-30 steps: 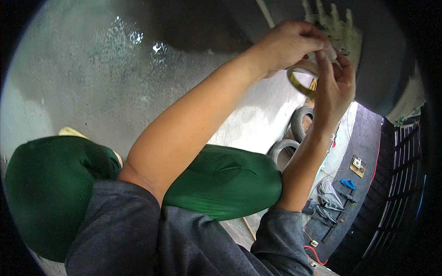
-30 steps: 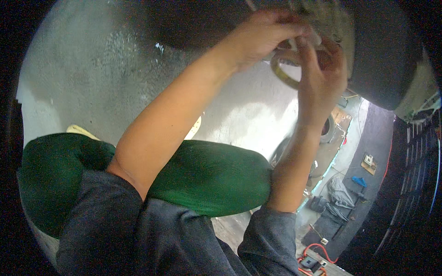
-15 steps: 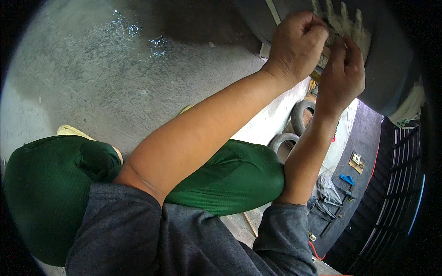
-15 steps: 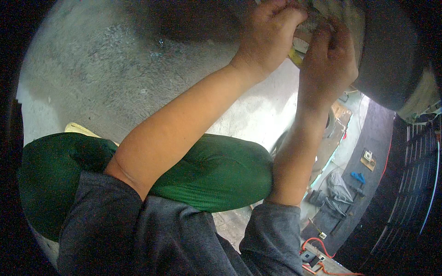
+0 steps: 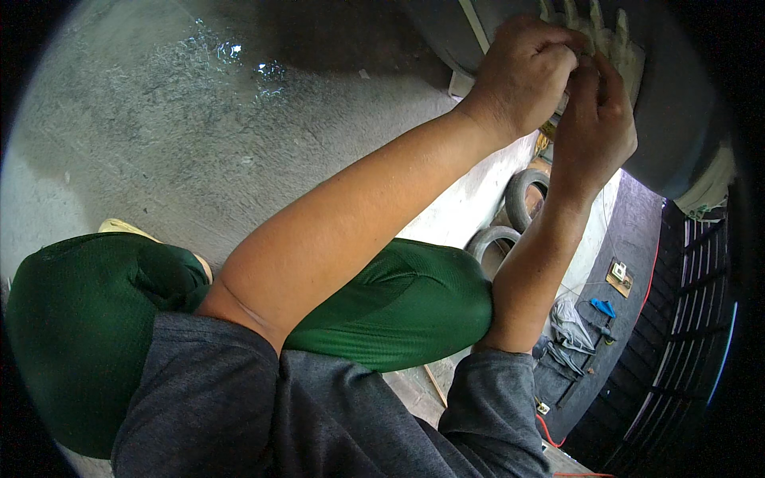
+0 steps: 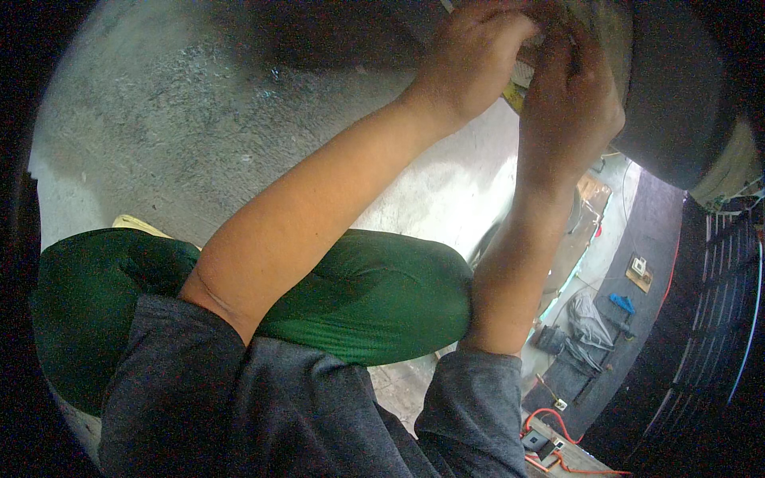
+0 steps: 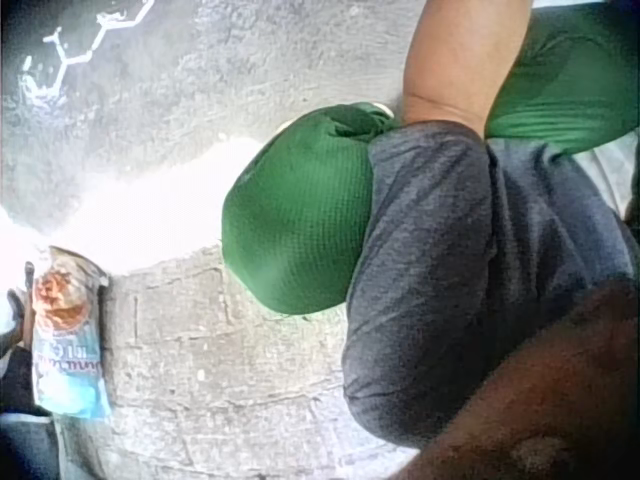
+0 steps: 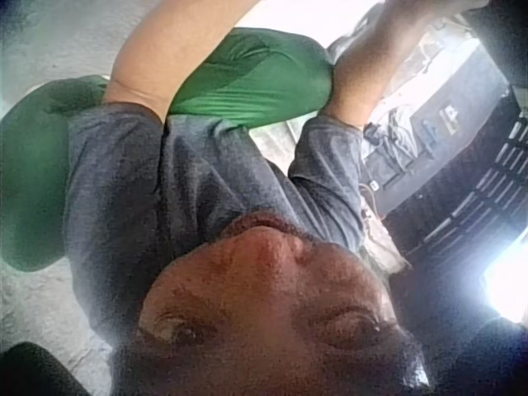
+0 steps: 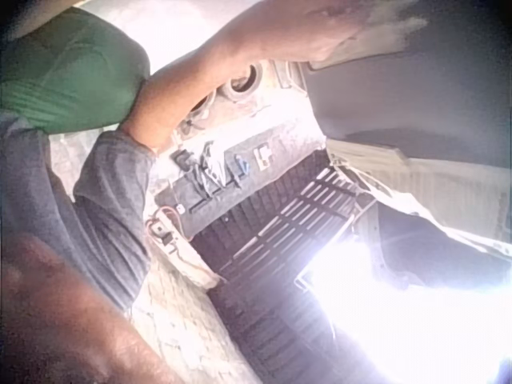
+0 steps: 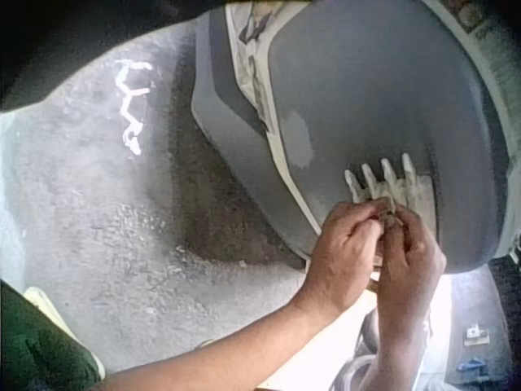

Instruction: The person crouches by a car bumper and repeatedly applies strips of masking tape to secure newspaper pieces over the bumper surface. The hands tear tape from a roll and press it onto the paper and bumper repeatedly.

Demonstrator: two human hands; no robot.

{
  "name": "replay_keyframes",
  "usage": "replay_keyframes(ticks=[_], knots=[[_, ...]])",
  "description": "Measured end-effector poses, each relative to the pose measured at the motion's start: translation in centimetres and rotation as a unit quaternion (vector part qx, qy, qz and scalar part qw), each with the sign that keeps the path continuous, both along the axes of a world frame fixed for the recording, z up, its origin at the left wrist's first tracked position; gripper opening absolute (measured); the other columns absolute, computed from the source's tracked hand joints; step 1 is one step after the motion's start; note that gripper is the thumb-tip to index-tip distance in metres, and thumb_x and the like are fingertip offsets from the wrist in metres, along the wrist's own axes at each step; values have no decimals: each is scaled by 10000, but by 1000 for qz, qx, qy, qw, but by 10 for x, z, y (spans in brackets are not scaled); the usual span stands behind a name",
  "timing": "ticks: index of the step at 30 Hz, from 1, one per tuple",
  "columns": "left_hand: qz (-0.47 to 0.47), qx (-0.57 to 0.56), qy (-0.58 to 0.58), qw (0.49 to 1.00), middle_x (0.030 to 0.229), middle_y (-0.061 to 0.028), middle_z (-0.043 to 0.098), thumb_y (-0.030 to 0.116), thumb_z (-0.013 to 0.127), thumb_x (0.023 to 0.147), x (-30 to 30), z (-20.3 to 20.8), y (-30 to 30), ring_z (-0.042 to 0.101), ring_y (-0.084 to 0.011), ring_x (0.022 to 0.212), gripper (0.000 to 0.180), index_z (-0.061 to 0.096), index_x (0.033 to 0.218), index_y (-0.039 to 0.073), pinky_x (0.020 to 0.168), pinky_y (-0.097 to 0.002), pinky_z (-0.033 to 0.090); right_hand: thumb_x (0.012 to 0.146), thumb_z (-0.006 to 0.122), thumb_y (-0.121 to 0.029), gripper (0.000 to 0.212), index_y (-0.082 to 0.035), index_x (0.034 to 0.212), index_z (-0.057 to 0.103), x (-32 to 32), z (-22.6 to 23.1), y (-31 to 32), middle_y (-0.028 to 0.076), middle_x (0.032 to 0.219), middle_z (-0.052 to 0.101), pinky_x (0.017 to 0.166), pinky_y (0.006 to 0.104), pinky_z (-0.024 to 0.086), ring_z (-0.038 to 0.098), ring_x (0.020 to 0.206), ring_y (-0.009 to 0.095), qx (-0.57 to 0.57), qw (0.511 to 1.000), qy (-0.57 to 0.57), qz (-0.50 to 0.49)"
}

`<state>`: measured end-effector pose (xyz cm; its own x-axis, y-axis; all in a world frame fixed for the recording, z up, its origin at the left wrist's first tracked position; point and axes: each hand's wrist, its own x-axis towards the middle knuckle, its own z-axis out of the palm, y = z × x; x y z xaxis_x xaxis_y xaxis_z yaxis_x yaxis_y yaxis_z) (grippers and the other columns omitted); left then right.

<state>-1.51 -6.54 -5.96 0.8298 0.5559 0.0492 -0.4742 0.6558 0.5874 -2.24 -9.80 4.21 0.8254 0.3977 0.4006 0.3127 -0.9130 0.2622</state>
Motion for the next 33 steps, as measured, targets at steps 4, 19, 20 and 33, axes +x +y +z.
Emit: replay_keyframes(ticks=[4,19,20,33], knots=[[-19,-11,-3,1000,1129,-225,697,162,538,991,1,7,-7,681,-317,1083,293,780,1019,1,1011,-413,550,999,628,-277,315,-88,1204,775,2,1,-3,130,982,798,771,326,591,778,889,210,-10,1000,-8,-1],[-71,-14,-8,997,1091,-191,752,124,595,979,9,3,1,742,-288,1007,251,761,1109,-13,919,-369,589,994,636,-139,251,-67,1184,783,-3,1,-37,42,911,783,664,201,488,658,762,41,140,988,47,54],[-83,-30,-1,996,1060,-196,759,127,597,971,7,6,7,747,-291,988,252,766,1093,-16,910,-370,589,993,636,-140,254,-76,1189,784,-4,-2,-36,34,905,780,659,203,485,655,763,38,153,985,55,62],[-14,-32,86,996,864,-198,744,180,684,953,-5,43,31,714,-327,766,213,737,965,-26,721,-415,534,975,657,-138,273,-61,1220,751,-17,2,-30,122,877,783,696,286,549,708,758,111,162,984,77,13]])
